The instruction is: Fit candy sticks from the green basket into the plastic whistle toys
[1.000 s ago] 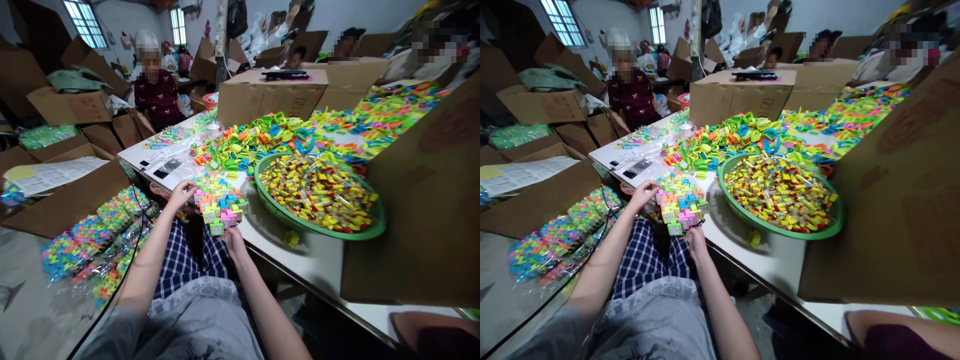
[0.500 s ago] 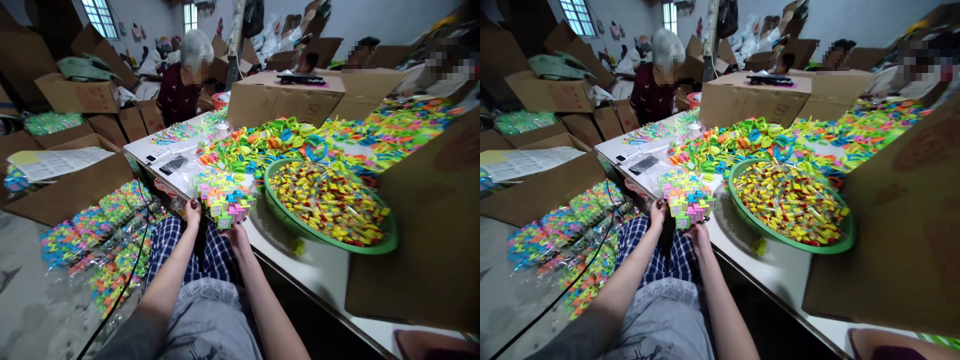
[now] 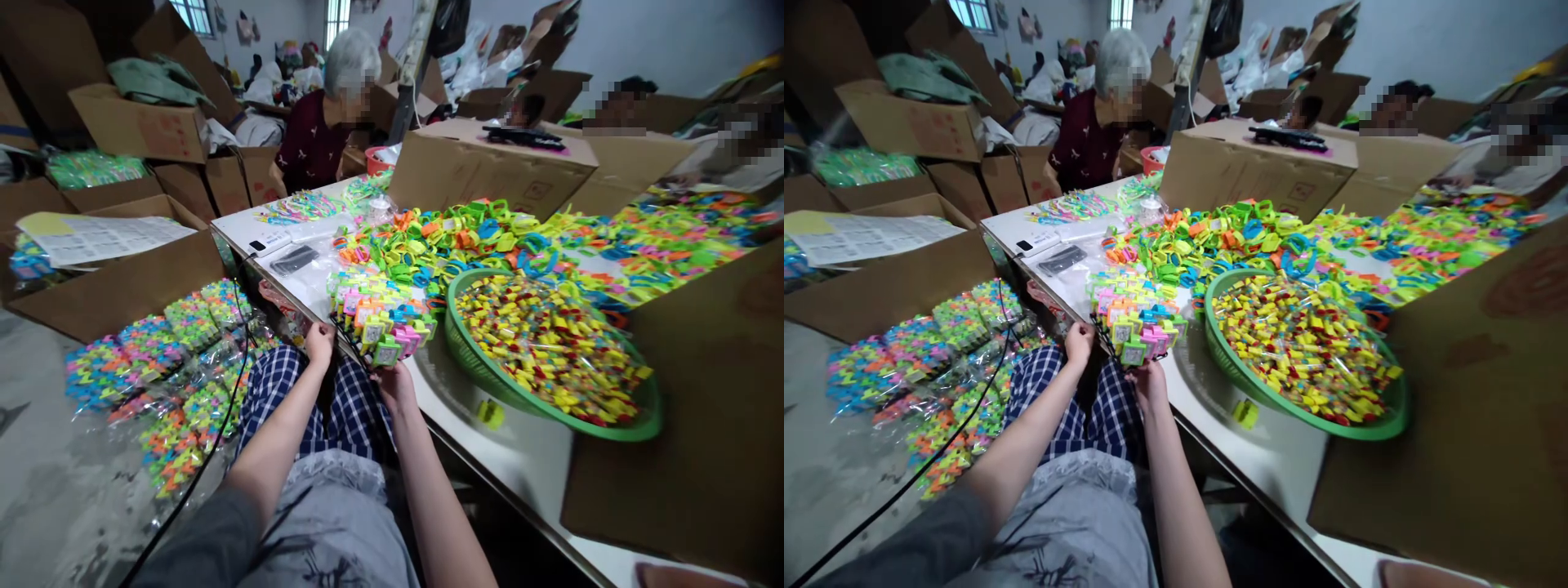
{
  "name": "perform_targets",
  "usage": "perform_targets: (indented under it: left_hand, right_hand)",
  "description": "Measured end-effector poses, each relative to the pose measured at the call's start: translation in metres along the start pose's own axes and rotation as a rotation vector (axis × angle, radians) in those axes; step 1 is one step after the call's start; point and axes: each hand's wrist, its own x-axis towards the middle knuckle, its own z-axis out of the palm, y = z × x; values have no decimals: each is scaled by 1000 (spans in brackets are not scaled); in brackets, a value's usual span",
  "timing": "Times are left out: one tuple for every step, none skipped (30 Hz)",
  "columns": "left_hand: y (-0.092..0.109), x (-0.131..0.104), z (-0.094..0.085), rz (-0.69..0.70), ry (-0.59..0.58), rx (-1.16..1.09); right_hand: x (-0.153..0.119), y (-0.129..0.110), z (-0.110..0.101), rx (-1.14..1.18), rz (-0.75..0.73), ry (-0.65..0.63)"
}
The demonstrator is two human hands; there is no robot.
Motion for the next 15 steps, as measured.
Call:
perform_targets:
  left_hand:
    - [-1, 0, -1, 28, -37, 15]
    - [-2, 1, -2, 61, -79, 26]
    - [-2, 2, -2, 95, -123, 34]
    - [-2, 3, -3, 129, -167, 42]
    - [-2, 5, -4, 161, -208, 50]
    - [-1, 6, -5, 190, -244, 59]
    - [-1, 8, -8, 218, -276, 69]
    - [0, 8, -12, 246, -306, 80]
    - [0, 9, -17, 274, -332, 93]
    - [0, 8, -24, 303, -350, 108]
    - [1, 8, -32, 334, -354, 124]
    - [3, 8, -41, 364, -336, 140]
    - [8, 9, -50, 394, -296, 154]
    - [14, 11, -59, 423, -240, 166]
    - [24, 15, -67, 451, -180, 173]
  right_hand:
    - [0, -2, 2, 0, 9, -2]
    - [1, -4, 4, 0, 19, -3]
    - [2, -5, 7, -2, 30, -4]
    - [3, -6, 9, -5, 40, -5]
    - [5, -6, 11, -8, 49, -5]
    - [7, -6, 13, -12, 57, -6]
    - [10, -5, 15, -16, 63, -6]
    - [12, -4, 16, -21, 66, -7]
    - [14, -3, 17, -25, 67, -9]
    - [17, -2, 17, -28, 63, -12]
    - [19, 0, 18, -30, 57, -16]
    - [20, 1, 18, -33, 49, -21]
    - [22, 3, 18, -37, 41, -27]
    - [23, 5, 17, -41, 35, -32]
    - [24, 6, 17, -47, 29, -38]
